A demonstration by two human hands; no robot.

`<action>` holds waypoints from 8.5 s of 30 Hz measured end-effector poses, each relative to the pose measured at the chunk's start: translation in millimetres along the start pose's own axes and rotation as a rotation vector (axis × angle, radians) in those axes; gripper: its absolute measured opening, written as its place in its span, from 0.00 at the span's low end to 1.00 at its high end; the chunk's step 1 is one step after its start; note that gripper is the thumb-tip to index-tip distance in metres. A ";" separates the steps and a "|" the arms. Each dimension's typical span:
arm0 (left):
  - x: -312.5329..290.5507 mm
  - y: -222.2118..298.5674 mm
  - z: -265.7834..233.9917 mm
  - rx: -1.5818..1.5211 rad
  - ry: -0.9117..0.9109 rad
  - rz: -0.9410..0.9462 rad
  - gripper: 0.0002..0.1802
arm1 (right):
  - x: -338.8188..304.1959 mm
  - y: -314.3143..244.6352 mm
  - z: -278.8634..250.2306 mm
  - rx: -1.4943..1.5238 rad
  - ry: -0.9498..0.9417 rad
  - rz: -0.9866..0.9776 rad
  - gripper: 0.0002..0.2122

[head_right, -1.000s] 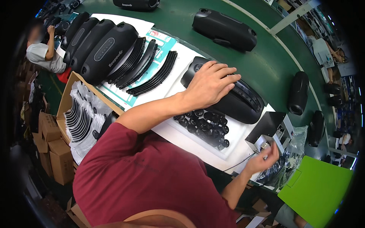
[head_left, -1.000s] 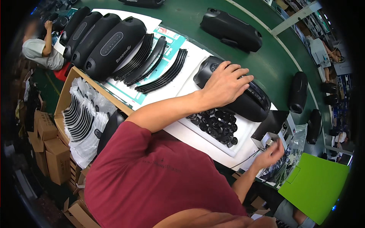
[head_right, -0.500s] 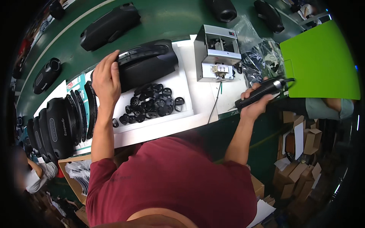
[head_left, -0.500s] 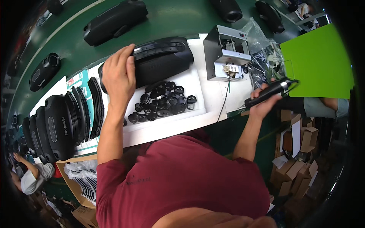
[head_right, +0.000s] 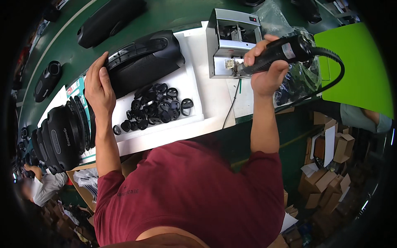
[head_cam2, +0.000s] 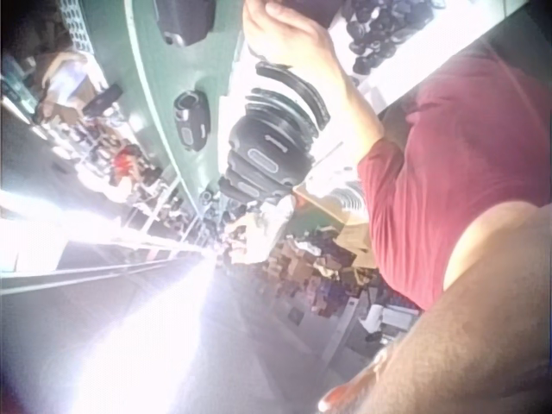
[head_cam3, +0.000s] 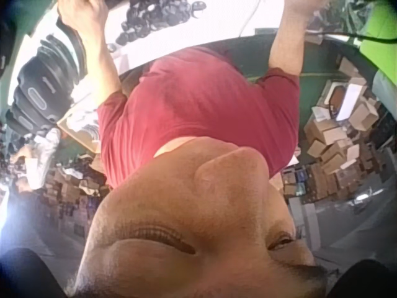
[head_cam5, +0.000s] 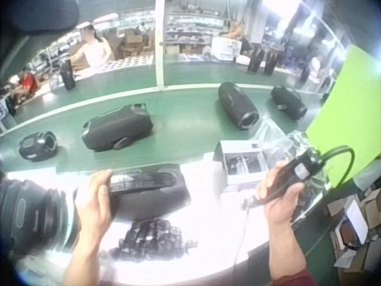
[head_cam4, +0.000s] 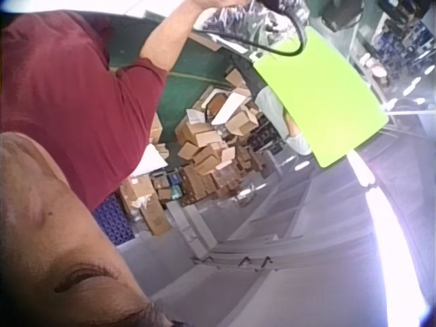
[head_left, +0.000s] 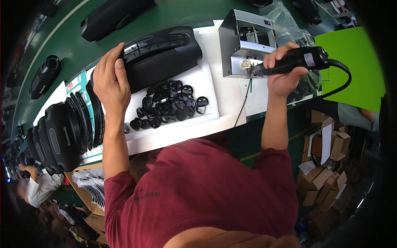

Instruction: The person assembles electronic speakers by attaching internal components to the speaker housing with screws. An electric screwdriver is used to secure the screws.

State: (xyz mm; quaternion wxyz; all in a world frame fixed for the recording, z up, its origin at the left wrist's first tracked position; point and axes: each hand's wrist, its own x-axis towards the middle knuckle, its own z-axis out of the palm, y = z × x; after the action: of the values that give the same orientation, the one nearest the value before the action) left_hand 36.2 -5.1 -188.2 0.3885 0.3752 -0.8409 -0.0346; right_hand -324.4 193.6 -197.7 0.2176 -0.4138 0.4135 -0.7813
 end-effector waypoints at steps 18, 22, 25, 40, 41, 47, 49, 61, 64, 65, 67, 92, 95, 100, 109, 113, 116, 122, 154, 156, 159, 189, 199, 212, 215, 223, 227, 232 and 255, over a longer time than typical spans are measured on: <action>-0.4 -3.7 -6.2 -0.065 0.031 0.007 0.17 | 92.7 21.3 160.2 0.459 -0.457 -0.176 0.53; 1.1 -8.6 -4.7 -0.076 0.025 0.002 0.19 | 89.8 43.2 168.6 0.394 -0.413 -0.114 0.52; 1.8 -9.0 -4.7 -0.064 0.017 -0.005 0.19 | 92.8 44.4 169.6 0.403 -0.430 -0.074 0.54; -1.0 3.8 -5.0 -0.044 0.012 0.007 0.17 | 88.1 12.8 142.7 0.520 -0.485 -0.086 0.55; -3.3 4.2 -3.3 -0.039 0.008 0.000 0.17 | 81.3 -9.5 124.5 0.491 -0.512 -0.142 0.56; -3.3 -2.7 -2.8 -0.026 0.032 0.013 0.17 | 4.9 -31.4 22.0 0.109 -0.032 -0.056 0.54; -0.1 -3.4 0.7 -0.040 0.021 -0.006 0.17 | -0.9 -16.2 15.3 -0.030 0.109 0.011 0.53; -2.3 0.1 1.2 -0.051 0.041 0.022 0.16 | 53.8 -29.5 79.3 0.379 -0.310 -0.063 0.61; -2.8 0.1 -1.8 -0.045 0.043 0.019 0.17 | 83.8 -13.1 115.0 0.485 -0.534 -0.091 0.65; -3.2 -1.3 -1.8 -0.053 0.044 0.018 0.17 | 85.8 -8.2 123.1 0.491 -0.546 -0.085 0.65; -2.4 -3.5 -2.0 -0.057 0.050 0.013 0.17 | 88.7 -0.2 136.0 0.478 -0.511 -0.010 0.60; -15.0 7.2 -13.9 0.087 -0.051 0.072 0.31 | 31.0 -51.5 49.3 0.211 -0.254 -0.179 0.56; -28.9 17.0 -23.7 0.161 -0.058 0.066 0.37 | 5.6 -34.0 8.9 0.079 0.007 -0.051 0.55; -36.9 24.9 -25.8 0.072 -0.095 0.014 0.40 | -4.0 -2.4 -13.1 -0.080 0.097 0.106 0.54; -46.6 24.7 -24.9 0.039 -0.083 -0.017 0.42 | 10.3 -28.9 -0.2 0.094 -0.007 -0.014 0.54; -46.3 20.9 -22.4 -0.015 -0.066 -0.005 0.42 | 5.8 -9.1 -0.2 -0.117 0.062 0.109 0.50; -45.3 19.5 -22.8 -0.022 -0.049 -0.004 0.43 | 4.3 -14.3 0.7 0.052 0.009 0.222 0.50; -48.0 15.0 -30.3 -0.087 -0.057 -0.036 0.47 | 25.2 -43.0 95.8 0.340 -0.193 0.120 0.52; -57.8 6.6 -32.9 -0.216 -0.031 -0.030 0.39 | 35.1 42.8 394.5 0.200 -0.702 0.300 0.57; -54.8 7.9 -30.7 -0.196 -0.031 -0.039 0.44 | 56.9 31.6 347.6 0.741 -0.649 0.310 0.57; -52.3 11.7 -27.6 -0.227 -0.064 -0.018 0.46 | 74.9 -36.5 216.3 0.501 -0.450 -0.053 0.58; -59.1 9.8 -23.5 -0.205 -0.035 -0.010 0.45 | 46.9 -22.0 318.7 0.483 -0.730 -0.049 0.57; -64.4 2.8 -23.3 -0.153 0.076 -0.019 0.30 | 16.7 63.0 396.6 0.560 -0.771 0.165 0.63; -63.1 4.2 -29.0 -0.193 0.048 -0.008 0.33 | 33.2 71.7 404.1 0.589 -1.052 0.373 0.59; -52.8 -0.1 -29.6 -0.181 0.039 0.049 0.35 | 47.4 32.8 366.8 0.783 -0.714 0.265 0.55; 28.3 -64.4 -22.9 -0.340 -0.271 -0.012 0.20 | 5.0 -66.3 98.7 0.013 0.287 0.241 0.34; 64.7 -93.6 -10.3 -0.306 -0.164 -0.229 0.25 | -56.1 -44.7 5.5 -0.328 0.732 0.421 0.20; 146.8 -92.5 54.3 -0.627 -0.155 -0.599 0.26 | -97.2 0.1 -70.1 -0.579 0.646 0.466 0.25; 172.3 39.5 275.5 -0.731 -0.193 -0.668 0.26 | 350.3 148.1 -98.3 -0.828 -0.308 0.921 0.45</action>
State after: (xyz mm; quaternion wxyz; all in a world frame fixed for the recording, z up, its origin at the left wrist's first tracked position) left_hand -246.6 -154.5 -258.0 0.3828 0.4584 -0.6398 -0.4837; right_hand -603.1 -83.0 -187.6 0.4102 -0.3508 0.7808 -0.3146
